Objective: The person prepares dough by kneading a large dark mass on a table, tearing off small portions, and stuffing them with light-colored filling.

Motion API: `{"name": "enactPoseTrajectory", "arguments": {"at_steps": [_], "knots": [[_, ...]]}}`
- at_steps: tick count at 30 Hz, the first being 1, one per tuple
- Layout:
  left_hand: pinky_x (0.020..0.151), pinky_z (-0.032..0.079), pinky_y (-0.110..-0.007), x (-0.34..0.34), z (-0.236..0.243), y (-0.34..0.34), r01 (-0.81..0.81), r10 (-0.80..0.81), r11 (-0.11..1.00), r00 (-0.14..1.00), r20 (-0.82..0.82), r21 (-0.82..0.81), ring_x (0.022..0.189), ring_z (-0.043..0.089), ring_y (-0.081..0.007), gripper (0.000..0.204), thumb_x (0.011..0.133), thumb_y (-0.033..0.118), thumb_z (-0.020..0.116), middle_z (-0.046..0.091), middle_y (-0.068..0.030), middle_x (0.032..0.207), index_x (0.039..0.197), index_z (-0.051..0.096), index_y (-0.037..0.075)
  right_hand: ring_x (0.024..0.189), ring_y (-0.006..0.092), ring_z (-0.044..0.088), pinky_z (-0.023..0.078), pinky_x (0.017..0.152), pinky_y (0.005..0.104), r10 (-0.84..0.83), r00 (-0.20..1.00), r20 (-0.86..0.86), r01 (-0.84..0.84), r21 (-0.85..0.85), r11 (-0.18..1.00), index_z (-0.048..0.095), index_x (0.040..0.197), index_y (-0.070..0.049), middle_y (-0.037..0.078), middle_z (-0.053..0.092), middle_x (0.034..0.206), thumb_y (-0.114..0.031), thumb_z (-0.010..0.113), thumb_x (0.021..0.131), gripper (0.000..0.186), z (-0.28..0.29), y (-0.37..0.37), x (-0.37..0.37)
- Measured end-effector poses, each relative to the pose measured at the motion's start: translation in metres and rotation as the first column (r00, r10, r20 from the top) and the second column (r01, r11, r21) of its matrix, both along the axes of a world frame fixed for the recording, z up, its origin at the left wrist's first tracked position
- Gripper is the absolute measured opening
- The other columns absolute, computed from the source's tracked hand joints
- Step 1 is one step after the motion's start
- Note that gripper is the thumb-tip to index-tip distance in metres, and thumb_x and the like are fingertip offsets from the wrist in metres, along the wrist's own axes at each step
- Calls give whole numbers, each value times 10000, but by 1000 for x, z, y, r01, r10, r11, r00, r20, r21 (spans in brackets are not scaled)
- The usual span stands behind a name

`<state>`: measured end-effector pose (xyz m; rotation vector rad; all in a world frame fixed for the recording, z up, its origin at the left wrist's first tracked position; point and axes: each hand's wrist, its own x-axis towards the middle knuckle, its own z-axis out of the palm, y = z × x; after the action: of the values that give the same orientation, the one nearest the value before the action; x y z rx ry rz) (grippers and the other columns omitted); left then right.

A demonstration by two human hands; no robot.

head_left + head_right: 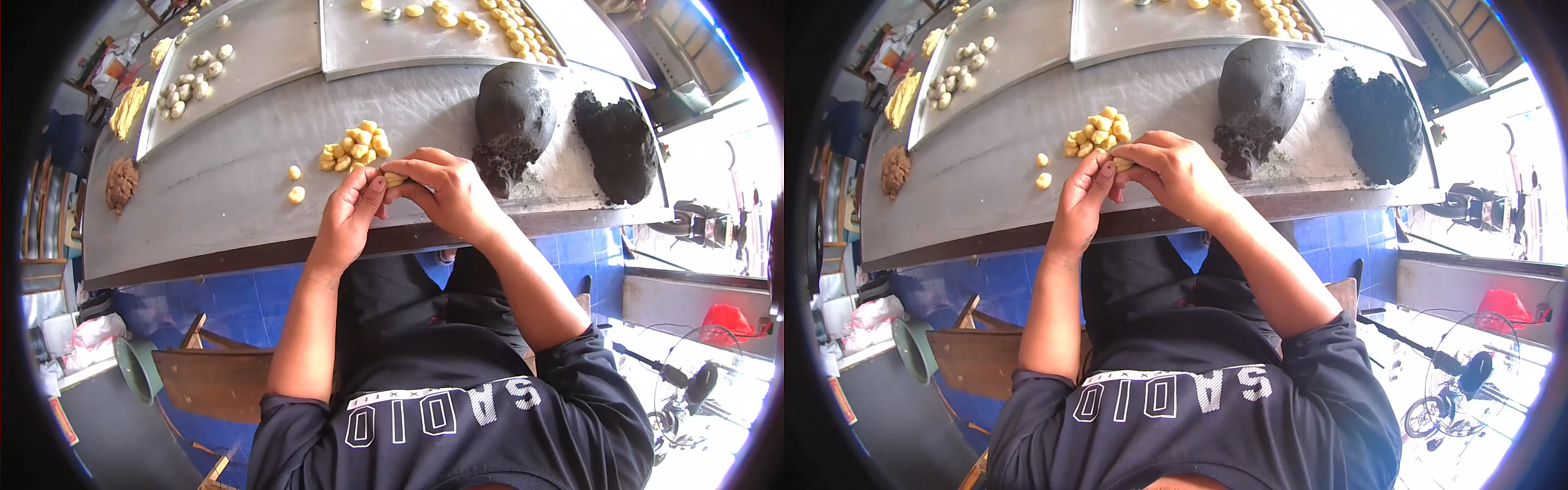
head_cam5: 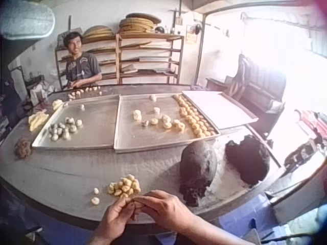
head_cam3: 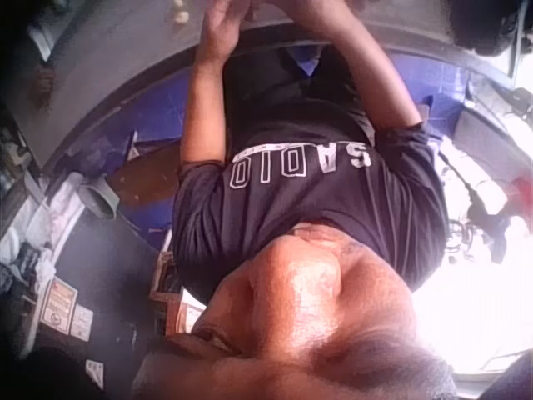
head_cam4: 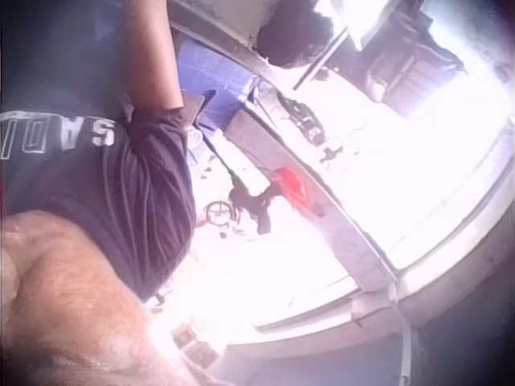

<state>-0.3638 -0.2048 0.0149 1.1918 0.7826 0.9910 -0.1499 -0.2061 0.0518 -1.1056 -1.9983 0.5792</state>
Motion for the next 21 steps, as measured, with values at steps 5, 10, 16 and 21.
{"name": "enactPoseTrajectory", "arguments": {"at_steps": [5,10,16,21], "knots": [[822,544,-297,-20,-2,-5,145,-53,954,944,-326,264,860,625,-100,173,1178,176,649,704,-21,961,1187,701,12,1038,392,762,610,911,479,-190,979,78,189,16,982,787,1186,-68,141,788,1091,-124,804,977,217,-16,-4,6],[855,581,-288,-45,8,-11,-206,345,914,848,-402,350,910,720,-101,216,1132,139,744,794,-46,1008,1268,753,-29,1161,336,721,588,998,459,-172,887,429,66,250,966,807,1196,-110,103,774,1253,-130,751,974,230,-12,-2,9],[856,555,-270,-74,-2,-7,-315,396,908,859,-324,275,926,662,-99,193,1099,84,775,773,-41,1069,1270,777,-7,1158,300,692,590,979,445,-40,894,447,-89,264,960,838,1203,-140,91,707,1215,-144,740,949,272,-3,31,-30],[885,554,-266,-97,-6,-3,-570,649,759,695,-308,314,931,656,-77,241,1109,117,771,777,-29,1114,1315,770,-9,1079,287,706,608,963,425,-1,943,334,-80,230,970,844,1048,-133,86,724,1135,-98,738,897,187,0,51,-58]]}}
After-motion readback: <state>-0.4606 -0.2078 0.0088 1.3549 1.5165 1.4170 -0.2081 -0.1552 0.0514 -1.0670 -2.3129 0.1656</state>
